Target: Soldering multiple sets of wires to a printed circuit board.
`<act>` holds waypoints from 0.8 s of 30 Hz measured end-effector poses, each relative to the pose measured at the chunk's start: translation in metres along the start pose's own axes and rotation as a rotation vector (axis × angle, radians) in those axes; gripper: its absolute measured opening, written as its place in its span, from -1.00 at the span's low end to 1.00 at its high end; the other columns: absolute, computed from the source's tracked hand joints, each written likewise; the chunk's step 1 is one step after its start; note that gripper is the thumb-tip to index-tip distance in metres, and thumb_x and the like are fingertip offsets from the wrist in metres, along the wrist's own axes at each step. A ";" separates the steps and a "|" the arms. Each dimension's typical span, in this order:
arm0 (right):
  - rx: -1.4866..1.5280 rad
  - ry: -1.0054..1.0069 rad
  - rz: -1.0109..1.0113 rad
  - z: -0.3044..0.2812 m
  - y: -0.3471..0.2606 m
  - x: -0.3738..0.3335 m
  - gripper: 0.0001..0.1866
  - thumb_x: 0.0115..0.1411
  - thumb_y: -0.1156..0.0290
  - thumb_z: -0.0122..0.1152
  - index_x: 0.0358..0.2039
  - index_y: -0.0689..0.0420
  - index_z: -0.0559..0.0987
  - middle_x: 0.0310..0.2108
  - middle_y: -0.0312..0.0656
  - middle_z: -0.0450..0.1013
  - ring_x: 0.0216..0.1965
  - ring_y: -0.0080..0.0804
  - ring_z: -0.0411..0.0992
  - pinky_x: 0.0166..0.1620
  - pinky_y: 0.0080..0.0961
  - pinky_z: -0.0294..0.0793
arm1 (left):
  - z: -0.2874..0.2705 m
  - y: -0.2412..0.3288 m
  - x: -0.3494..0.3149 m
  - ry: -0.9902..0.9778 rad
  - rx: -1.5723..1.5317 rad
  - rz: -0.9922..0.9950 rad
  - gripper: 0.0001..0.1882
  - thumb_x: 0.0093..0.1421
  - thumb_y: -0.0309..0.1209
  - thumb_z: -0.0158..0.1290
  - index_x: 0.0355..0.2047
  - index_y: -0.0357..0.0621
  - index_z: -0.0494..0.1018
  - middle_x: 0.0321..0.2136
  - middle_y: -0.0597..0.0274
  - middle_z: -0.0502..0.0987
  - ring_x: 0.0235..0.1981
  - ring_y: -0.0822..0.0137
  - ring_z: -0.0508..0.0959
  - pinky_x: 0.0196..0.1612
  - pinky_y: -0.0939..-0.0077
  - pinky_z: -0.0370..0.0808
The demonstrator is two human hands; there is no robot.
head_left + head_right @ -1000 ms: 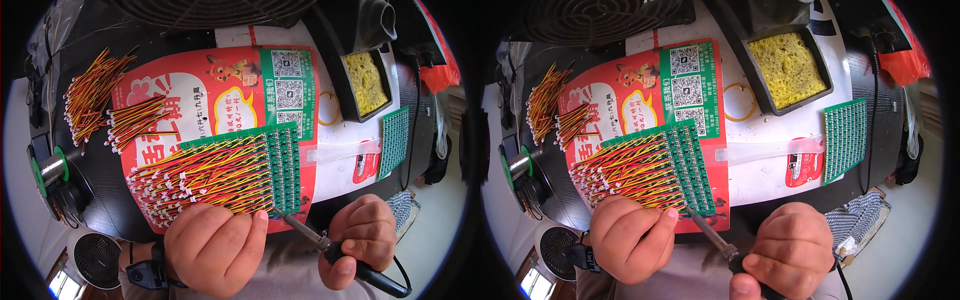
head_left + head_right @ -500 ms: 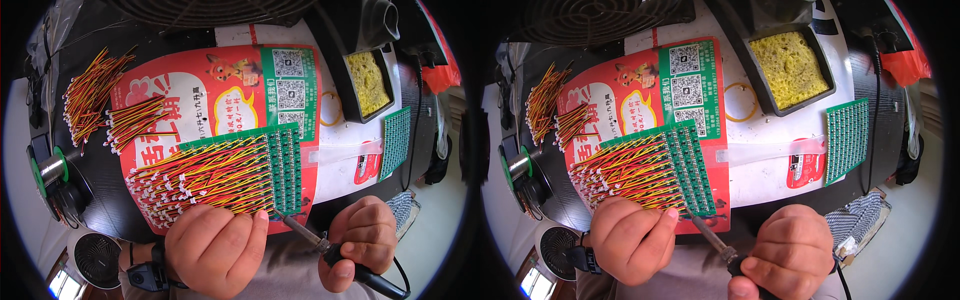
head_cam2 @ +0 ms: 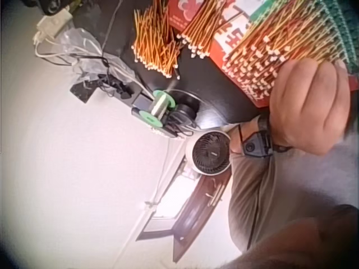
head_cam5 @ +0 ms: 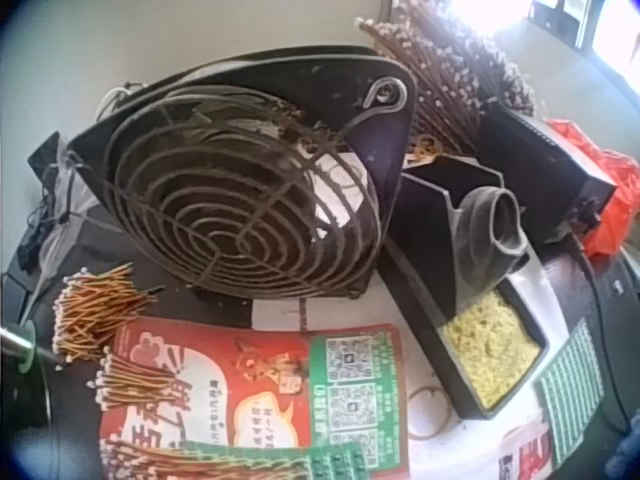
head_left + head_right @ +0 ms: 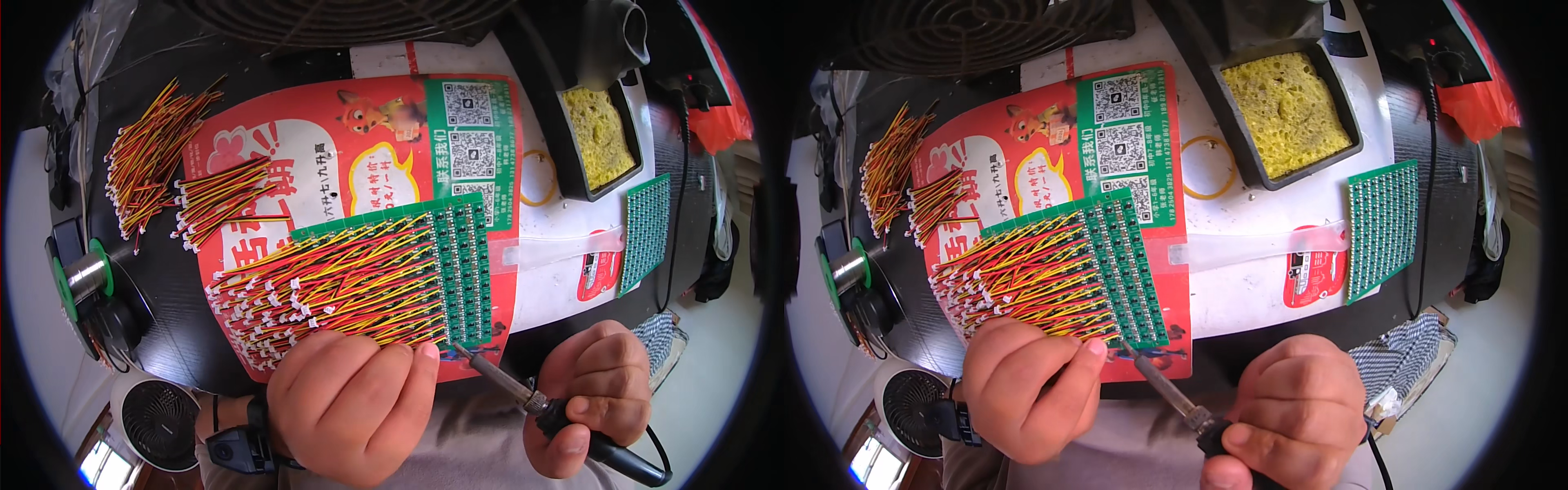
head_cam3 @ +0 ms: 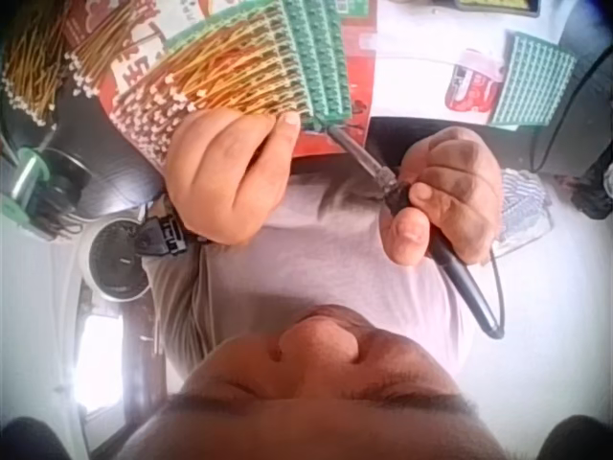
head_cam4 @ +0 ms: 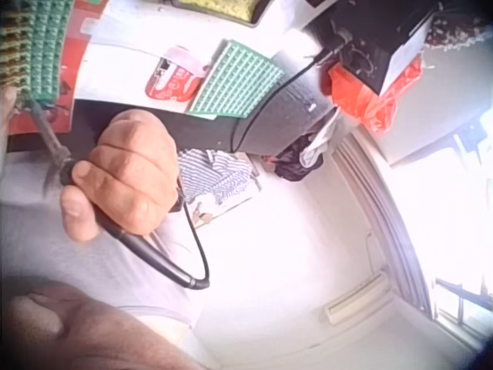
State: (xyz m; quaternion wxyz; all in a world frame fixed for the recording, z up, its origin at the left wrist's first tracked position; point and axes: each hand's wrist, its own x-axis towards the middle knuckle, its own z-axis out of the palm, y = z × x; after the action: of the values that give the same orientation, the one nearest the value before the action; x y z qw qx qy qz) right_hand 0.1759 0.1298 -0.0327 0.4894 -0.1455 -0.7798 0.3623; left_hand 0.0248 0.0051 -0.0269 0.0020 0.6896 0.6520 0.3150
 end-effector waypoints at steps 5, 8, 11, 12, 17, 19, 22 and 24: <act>-0.002 -0.010 0.006 -0.002 0.001 0.000 -0.78 0.02 0.28 0.13 -0.56 0.10 0.33 -0.74 -0.40 0.14 -0.69 -0.61 0.04 -0.60 -0.61 -0.06 | 0.002 0.005 -0.006 0.051 0.025 -0.007 -0.81 -0.10 -0.57 0.11 -0.39 -0.23 0.58 -0.52 0.24 0.48 -0.56 0.30 0.44 -0.58 0.47 0.34; -0.008 -0.017 0.007 -0.003 0.000 0.001 -0.78 0.02 0.28 0.13 -0.57 0.11 0.33 -0.74 -0.39 0.15 -0.70 -0.61 0.05 -0.61 -0.62 -0.05 | 0.000 0.005 0.001 0.010 0.039 0.024 -0.82 -0.08 -0.56 0.09 -0.40 -0.23 0.58 -0.53 0.25 0.48 -0.58 0.31 0.44 -0.59 0.48 0.33; -0.016 -0.017 0.008 -0.001 0.000 0.002 -0.77 0.01 0.28 0.14 -0.57 0.11 0.33 -0.74 -0.39 0.15 -0.70 -0.61 0.06 -0.62 -0.62 -0.04 | 0.003 0.003 0.001 0.029 0.035 0.026 -0.82 -0.08 -0.56 0.08 -0.41 -0.24 0.58 -0.55 0.26 0.48 -0.60 0.32 0.43 -0.61 0.48 0.33; -0.019 -0.017 0.008 0.000 0.000 0.001 -0.77 0.01 0.28 0.14 -0.57 0.12 0.33 -0.74 -0.39 0.15 -0.71 -0.61 0.06 -0.62 -0.62 -0.04 | 0.003 0.003 0.001 0.021 0.030 0.027 -0.82 -0.08 -0.56 0.08 -0.41 -0.25 0.58 -0.56 0.26 0.47 -0.60 0.33 0.43 -0.61 0.49 0.32; -0.018 -0.030 0.012 0.000 0.001 0.001 -0.78 0.00 0.29 0.13 -0.58 0.12 0.33 -0.74 -0.40 0.15 -0.71 -0.61 0.06 -0.64 -0.63 -0.05 | 0.004 0.002 0.001 0.017 0.027 0.040 -0.82 -0.09 -0.56 0.09 -0.42 -0.26 0.57 -0.56 0.26 0.48 -0.61 0.33 0.42 -0.61 0.49 0.32; -0.021 -0.037 0.009 -0.001 0.001 0.001 -0.78 0.00 0.29 0.13 -0.58 0.12 0.33 -0.74 -0.40 0.15 -0.71 -0.61 0.06 -0.64 -0.64 -0.05 | 0.003 0.001 0.001 -0.005 0.021 0.045 -0.83 -0.10 -0.56 0.09 -0.42 -0.26 0.57 -0.56 0.26 0.48 -0.61 0.34 0.42 -0.61 0.50 0.32; -0.020 -0.048 0.019 0.000 0.000 0.002 -0.78 -0.01 0.29 0.14 -0.58 0.12 0.34 -0.75 -0.39 0.15 -0.71 -0.61 0.07 -0.64 -0.64 -0.05 | 0.003 0.002 0.001 -0.006 0.035 0.039 -0.83 -0.09 -0.56 0.09 -0.42 -0.26 0.57 -0.56 0.27 0.49 -0.61 0.35 0.42 -0.60 0.50 0.32; -0.007 -0.060 0.025 0.000 0.000 0.003 -0.78 -0.02 0.29 0.14 -0.59 0.12 0.34 -0.75 -0.39 0.15 -0.71 -0.61 0.07 -0.64 -0.64 -0.05 | 0.000 0.003 0.001 -0.010 0.047 0.032 -0.83 -0.09 -0.56 0.09 -0.42 -0.26 0.57 -0.56 0.27 0.49 -0.61 0.35 0.42 -0.60 0.50 0.32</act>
State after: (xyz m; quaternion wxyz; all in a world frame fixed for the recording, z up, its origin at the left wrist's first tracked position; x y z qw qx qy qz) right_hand 0.1751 0.1312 -0.0306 0.4607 -0.1458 -0.7936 0.3699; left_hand 0.0280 0.0054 -0.0256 -0.0159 0.7014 0.6481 0.2963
